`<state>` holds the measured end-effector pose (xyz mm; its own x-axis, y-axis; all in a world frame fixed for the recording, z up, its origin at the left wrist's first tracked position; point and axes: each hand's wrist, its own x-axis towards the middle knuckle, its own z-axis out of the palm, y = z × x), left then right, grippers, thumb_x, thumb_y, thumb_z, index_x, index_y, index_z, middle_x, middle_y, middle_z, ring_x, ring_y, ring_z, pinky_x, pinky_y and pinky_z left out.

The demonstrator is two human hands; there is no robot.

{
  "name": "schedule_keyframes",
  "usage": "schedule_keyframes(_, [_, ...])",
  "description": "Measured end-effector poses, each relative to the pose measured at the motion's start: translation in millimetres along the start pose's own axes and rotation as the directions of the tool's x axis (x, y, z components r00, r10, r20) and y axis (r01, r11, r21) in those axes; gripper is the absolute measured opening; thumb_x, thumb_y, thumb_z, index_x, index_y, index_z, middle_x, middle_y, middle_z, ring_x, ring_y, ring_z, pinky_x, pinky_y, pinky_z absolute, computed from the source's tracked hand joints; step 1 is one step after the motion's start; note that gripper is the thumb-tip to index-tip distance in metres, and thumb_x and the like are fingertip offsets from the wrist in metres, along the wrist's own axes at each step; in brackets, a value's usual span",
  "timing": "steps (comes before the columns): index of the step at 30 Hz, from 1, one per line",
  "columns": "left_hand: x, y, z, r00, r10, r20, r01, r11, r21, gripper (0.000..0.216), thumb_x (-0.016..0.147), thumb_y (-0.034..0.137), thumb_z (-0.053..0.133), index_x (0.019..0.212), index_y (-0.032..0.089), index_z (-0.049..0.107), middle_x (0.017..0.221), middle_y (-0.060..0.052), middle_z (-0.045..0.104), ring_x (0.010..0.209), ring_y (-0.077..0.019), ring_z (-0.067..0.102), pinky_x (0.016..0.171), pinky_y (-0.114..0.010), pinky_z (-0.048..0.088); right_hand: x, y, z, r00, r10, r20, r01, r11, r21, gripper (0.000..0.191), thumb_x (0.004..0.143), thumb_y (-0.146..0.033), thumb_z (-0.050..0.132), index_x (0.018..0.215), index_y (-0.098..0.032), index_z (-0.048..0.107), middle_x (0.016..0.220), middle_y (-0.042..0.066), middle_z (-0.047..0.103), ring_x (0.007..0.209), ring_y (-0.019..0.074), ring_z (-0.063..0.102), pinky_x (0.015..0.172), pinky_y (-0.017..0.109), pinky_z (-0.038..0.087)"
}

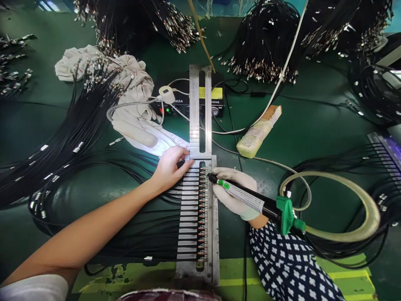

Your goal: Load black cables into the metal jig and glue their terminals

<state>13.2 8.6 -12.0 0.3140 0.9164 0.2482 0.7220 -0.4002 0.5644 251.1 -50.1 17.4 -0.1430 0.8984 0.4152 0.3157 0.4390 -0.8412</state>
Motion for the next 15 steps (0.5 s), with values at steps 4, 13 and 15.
schedule_keyframes(4, [-0.3, 0.0, 0.2, 1.0, -0.008, 0.005, 0.008, 1.0, 0.001, 0.013, 0.093, 0.033, 0.055, 0.09, 0.021, 0.053, 0.082, -0.002, 0.057, 0.081, -0.0197, 0.053, 0.075, -0.035, 0.044, 2.6, -2.5, 0.7, 1.0, 0.004, 0.003, -0.004, 0.999, -0.042, 0.022, 0.075, -0.014, 0.073, 0.093, -0.024, 0.066, 0.104, 0.006, 0.077, 0.094, 0.0238, 0.074, 0.084, 0.039, 0.062])
schedule_keyframes(13, [-0.5, 0.1, 0.7, 1.0, -0.007, 0.003, 0.007, 1.0, -0.014, 0.012, 0.093, 0.032, 0.056, 0.09, 0.021, 0.053, 0.083, -0.003, 0.057, 0.082, -0.02, 0.054, 0.075, -0.034, 0.043, 1.4, -0.5, -0.1, 1.0, -0.002, 0.011, 0.002, 1.0, -0.021, 0.022, 0.075, -0.015, 0.074, 0.094, -0.024, 0.067, 0.104, 0.007, 0.077, 0.094, 0.0243, 0.074, 0.083, 0.04, 0.062])
schedule_keyframes(15, [-0.5, -0.4, 0.9, 1.0, -0.007, 0.003, 0.007, 1.0, -0.012, 0.013, 0.093, 0.033, 0.056, 0.09, 0.021, 0.054, 0.083, -0.003, 0.057, 0.083, -0.0202, 0.054, 0.076, -0.034, 0.043, 1.4, -1.4, -0.5, 1.0, -0.011, 0.012, 0.011, 0.999, -0.031, 0.021, 0.075, -0.015, 0.074, 0.092, -0.024, 0.067, 0.104, 0.007, 0.077, 0.093, 0.0241, 0.075, 0.083, 0.039, 0.063])
